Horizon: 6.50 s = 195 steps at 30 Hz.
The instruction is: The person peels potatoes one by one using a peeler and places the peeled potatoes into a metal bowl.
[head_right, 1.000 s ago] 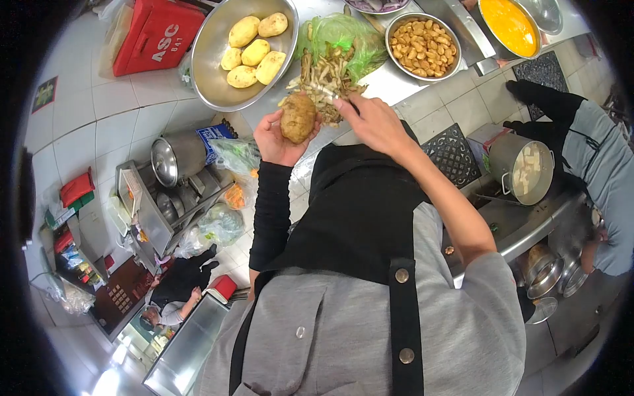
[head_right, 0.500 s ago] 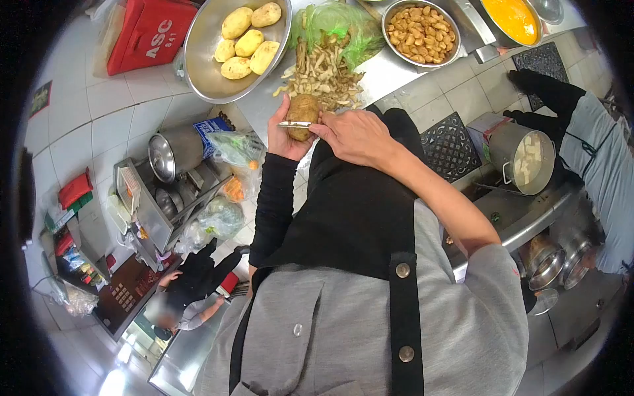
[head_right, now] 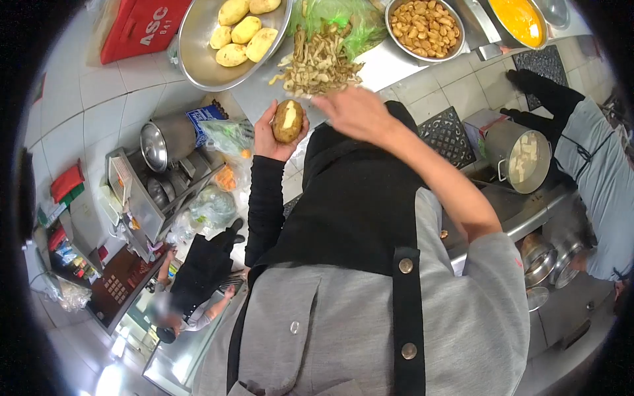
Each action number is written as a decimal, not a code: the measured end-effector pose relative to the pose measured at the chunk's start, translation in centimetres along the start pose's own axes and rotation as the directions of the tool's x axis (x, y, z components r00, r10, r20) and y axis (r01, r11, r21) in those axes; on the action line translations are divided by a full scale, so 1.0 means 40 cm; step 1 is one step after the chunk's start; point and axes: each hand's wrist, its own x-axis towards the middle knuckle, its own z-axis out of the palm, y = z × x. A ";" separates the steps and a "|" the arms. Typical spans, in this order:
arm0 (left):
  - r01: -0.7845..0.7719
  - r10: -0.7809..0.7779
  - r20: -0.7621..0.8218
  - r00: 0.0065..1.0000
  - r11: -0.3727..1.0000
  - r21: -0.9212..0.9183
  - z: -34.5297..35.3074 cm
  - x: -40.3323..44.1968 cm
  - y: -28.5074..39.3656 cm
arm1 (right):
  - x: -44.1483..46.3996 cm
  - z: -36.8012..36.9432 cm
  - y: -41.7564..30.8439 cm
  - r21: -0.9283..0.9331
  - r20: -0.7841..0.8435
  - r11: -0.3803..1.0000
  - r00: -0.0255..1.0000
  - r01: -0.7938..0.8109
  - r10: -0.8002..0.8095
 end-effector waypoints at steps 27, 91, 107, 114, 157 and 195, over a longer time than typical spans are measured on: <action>0.060 -0.053 0.153 0.987 0.997 -0.041 -0.014 0.046 -0.005 | 0.031 0.046 0.081 -0.105 0.029 0.993 0.997 -0.062 0.065; 0.040 -0.033 0.053 0.998 0.991 -0.127 0.023 0.023 -0.033 | -0.060 0.012 -0.060 0.125 0.051 0.990 0.996 0.069 -0.075; 0.028 -0.014 0.172 0.985 0.997 -0.078 -0.006 0.015 -0.015 | -0.042 -0.004 -0.042 0.160 0.044 0.986 0.998 0.041 -0.049; 0.010 -0.006 0.050 0.999 0.996 -0.083 0.049 0.004 -0.031 | -0.027 0.034 -0.022 -0.078 0.048 0.985 0.987 0.155 -0.152; 0.004 -0.001 0.060 0.998 0.998 -0.057 -0.038 0.016 -0.033 | -0.057 0.010 -0.061 0.076 0.087 0.986 0.984 0.149 -0.155; 0.002 -0.011 0.095 0.995 0.996 0.090 -0.034 -0.022 -0.020 | -0.025 0.047 -0.032 0.039 0.061 0.996 0.995 0.077 -0.080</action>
